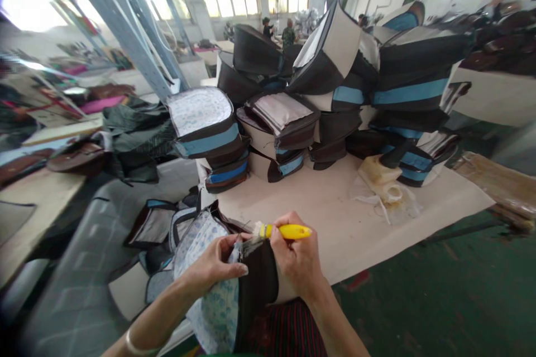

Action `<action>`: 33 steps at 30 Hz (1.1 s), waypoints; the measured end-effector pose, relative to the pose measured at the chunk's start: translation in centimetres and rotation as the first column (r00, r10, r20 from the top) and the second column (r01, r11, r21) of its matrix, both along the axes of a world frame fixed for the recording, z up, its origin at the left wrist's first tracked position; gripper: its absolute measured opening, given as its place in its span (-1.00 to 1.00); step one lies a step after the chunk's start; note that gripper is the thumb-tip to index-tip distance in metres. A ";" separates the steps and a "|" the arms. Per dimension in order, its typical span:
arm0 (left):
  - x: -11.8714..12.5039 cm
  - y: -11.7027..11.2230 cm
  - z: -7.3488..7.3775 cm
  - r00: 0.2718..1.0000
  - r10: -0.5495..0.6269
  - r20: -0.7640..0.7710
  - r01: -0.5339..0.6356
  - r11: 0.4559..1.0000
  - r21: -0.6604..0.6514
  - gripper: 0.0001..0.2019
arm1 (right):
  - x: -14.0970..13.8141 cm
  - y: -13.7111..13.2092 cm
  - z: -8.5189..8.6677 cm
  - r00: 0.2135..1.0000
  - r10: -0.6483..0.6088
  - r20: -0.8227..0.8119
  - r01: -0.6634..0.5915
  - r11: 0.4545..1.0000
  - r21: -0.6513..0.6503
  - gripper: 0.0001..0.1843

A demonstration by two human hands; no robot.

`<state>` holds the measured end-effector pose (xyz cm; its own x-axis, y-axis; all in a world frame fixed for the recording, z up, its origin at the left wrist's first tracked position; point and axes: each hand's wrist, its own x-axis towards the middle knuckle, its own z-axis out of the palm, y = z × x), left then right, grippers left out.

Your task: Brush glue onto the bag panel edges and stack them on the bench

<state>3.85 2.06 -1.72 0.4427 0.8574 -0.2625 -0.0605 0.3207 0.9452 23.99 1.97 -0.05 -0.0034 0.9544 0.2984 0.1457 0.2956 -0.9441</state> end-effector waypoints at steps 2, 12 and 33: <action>0.0 -0.1 -0.1 1.000 0.004 -0.021 -0.004 1.000 -0.010 -0.54 | 0.1 -0.2 0.0 1.000 0.016 0.006 -0.016 1.000 0.003 -0.89; -0.6 0.0 0.9 0.996 -0.063 -0.057 0.061 0.998 -0.036 -0.60 | 0.6 -0.2 -1.1 0.991 -0.095 0.098 0.091 0.995 0.037 -0.88; -6.4 -1.1 0.6 0.770 0.242 0.591 -0.144 0.967 -0.208 -0.75 | -4.0 -0.9 2.5 0.887 0.139 -0.440 -0.100 0.989 0.111 -0.91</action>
<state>-2.56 0.98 -1.16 0.3803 0.9169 -0.1216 -0.6805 0.3664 0.6346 19.98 1.08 2.41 0.0364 0.9269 0.3735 -0.3257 0.3644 -0.8724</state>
